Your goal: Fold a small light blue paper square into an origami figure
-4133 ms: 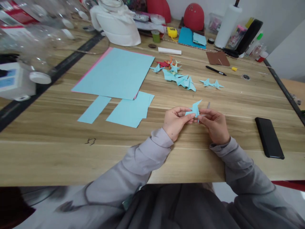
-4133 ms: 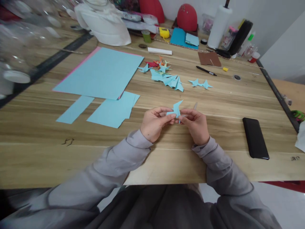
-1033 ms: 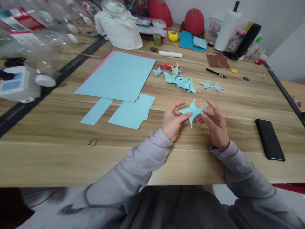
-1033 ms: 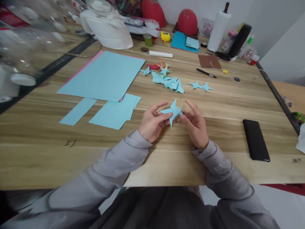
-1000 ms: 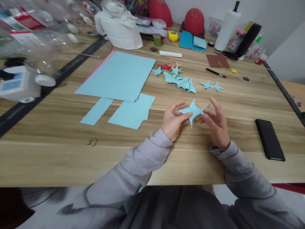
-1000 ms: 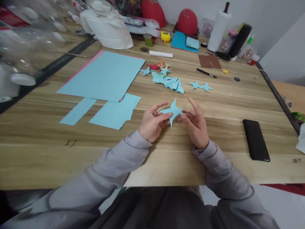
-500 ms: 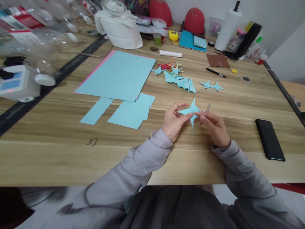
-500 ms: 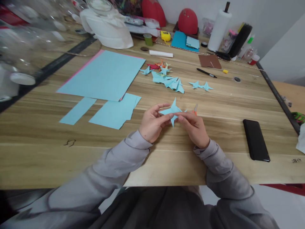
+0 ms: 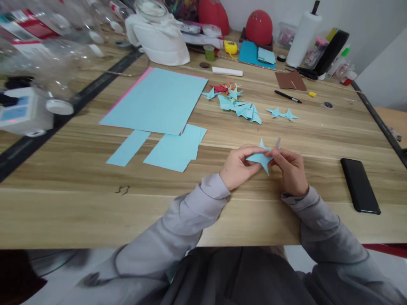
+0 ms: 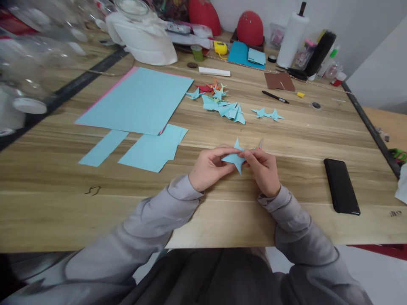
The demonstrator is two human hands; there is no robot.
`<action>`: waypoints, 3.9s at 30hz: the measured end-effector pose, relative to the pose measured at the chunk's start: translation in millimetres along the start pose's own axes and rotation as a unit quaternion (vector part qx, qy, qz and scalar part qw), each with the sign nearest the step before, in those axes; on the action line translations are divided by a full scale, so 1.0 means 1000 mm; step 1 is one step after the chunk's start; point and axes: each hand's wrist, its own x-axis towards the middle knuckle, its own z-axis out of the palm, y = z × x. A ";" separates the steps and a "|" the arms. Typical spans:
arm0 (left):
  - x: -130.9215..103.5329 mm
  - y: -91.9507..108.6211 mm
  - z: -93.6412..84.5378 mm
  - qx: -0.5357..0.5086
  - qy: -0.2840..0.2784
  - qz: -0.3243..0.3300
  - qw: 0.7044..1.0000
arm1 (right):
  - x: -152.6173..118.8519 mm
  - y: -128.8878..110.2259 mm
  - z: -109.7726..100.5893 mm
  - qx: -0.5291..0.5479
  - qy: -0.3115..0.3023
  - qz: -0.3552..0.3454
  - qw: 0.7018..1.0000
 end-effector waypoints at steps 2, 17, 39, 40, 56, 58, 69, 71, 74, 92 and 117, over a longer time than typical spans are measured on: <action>0.000 -0.001 0.000 0.015 0.014 0.016 1.000 | -0.001 0.000 0.000 0.015 -0.005 -0.001 1.000; -0.001 0.006 0.002 0.067 0.105 0.038 0.991 | 0.000 -0.003 -0.001 0.038 0.007 0.005 0.999; 0.000 0.005 0.005 0.053 0.148 0.050 0.986 | 0.005 0.006 0.001 -0.090 0.018 -0.026 0.995; 0.001 0.005 0.005 0.053 0.150 0.047 0.986 | 0.005 0.006 0.001 -0.098 0.019 -0.028 0.995; 0.004 0.009 -0.001 0.038 0.162 -0.006 0.986 | 0.007 0.005 -0.001 -0.144 -0.069 -0.083 0.984; 0.004 0.010 -0.003 0.023 0.148 -0.032 0.988 | 0.006 0.002 -0.002 -0.126 -0.065 -0.067 0.988; 0.003 0.009 -0.003 0.021 0.107 -0.071 0.992 | 0.004 -0.004 0.000 -0.016 -0.100 0.062 0.993; 0.004 0.009 -0.004 -0.011 0.105 -0.077 0.991 | 0.004 -0.005 0.001 -0.042 -0.090 0.035 0.994; 0.005 0.010 -0.004 -0.052 0.103 -0.089 0.989 | 0.003 -0.006 0.002 -0.062 -0.083 0.001 0.995; 0.005 0.007 -0.003 -0.047 0.104 -0.095 0.989 | 0.000 -0.002 0.004 -0.073 -0.061 -0.008 0.995; 0.001 0.006 -0.005 0.112 -0.012 -0.011 0.994 | 0.000 -0.003 0.004 -0.051 -0.037 -0.052 0.997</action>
